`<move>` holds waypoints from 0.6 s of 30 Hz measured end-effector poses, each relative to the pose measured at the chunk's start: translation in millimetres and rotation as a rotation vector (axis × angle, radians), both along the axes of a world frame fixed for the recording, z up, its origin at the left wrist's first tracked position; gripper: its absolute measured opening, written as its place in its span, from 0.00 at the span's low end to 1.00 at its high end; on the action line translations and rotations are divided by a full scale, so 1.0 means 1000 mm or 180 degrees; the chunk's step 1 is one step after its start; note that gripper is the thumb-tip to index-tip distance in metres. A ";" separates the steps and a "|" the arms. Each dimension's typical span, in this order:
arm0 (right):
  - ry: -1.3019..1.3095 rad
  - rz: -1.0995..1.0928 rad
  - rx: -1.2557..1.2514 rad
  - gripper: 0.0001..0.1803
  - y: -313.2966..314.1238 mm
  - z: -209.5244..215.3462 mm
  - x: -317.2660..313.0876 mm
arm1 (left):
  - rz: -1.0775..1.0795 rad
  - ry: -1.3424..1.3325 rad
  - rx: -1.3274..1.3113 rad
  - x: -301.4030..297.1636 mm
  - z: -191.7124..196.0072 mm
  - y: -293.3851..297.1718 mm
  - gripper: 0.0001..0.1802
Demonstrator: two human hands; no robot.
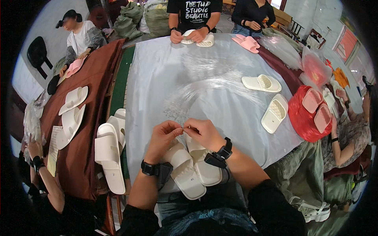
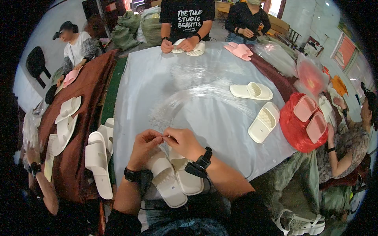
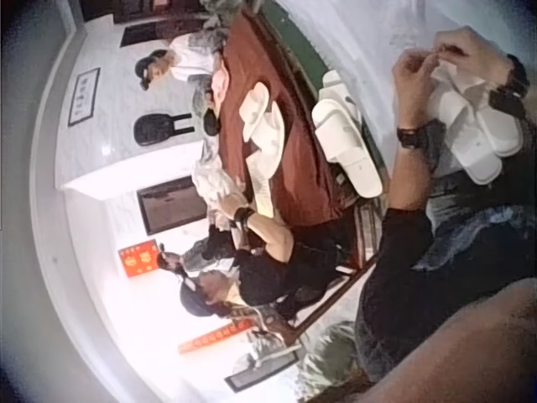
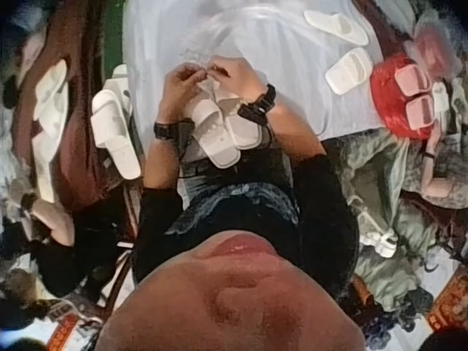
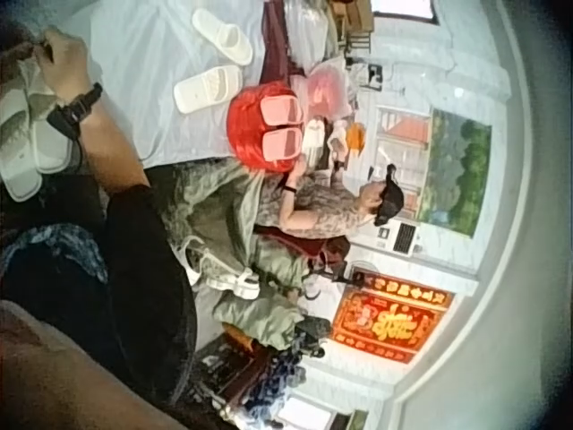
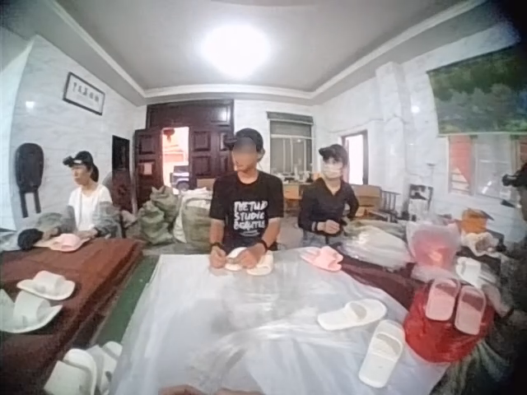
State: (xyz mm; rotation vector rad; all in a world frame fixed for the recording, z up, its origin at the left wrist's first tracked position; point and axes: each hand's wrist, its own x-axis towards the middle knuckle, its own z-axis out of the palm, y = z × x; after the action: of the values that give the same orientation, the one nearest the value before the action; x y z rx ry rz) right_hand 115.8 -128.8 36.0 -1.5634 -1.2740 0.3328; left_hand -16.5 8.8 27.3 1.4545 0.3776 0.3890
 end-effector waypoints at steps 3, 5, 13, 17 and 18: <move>-0.0010 0.0031 -0.0016 0.03 0.001 -0.001 0.000 | -0.0019 0.0050 0.0058 -0.001 0.001 0.000 0.06; -0.0037 0.0048 -0.0030 0.03 0.001 -0.002 0.000 | -0.0063 0.0075 0.0091 -0.001 0.002 0.000 0.07; -0.0073 0.0027 -0.0063 0.04 0.001 0.001 -0.001 | -0.0117 -0.0004 -0.0136 0.000 0.000 -0.002 0.06; 0.0084 0.0080 -0.0182 0.05 -0.001 0.007 -0.003 | -0.0076 -0.0004 -0.0114 0.000 -0.003 -0.001 0.05; 0.0057 0.0025 -0.0256 0.05 -0.001 0.008 -0.004 | -0.0046 -0.0010 -0.0106 0.001 -0.004 -0.001 0.05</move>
State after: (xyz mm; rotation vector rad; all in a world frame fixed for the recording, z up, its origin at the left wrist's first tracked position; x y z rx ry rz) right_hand 112.2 -129.7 44.4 -1.6201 -1.2667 0.4066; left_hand -15.9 8.2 23.6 1.4231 0.3691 0.3717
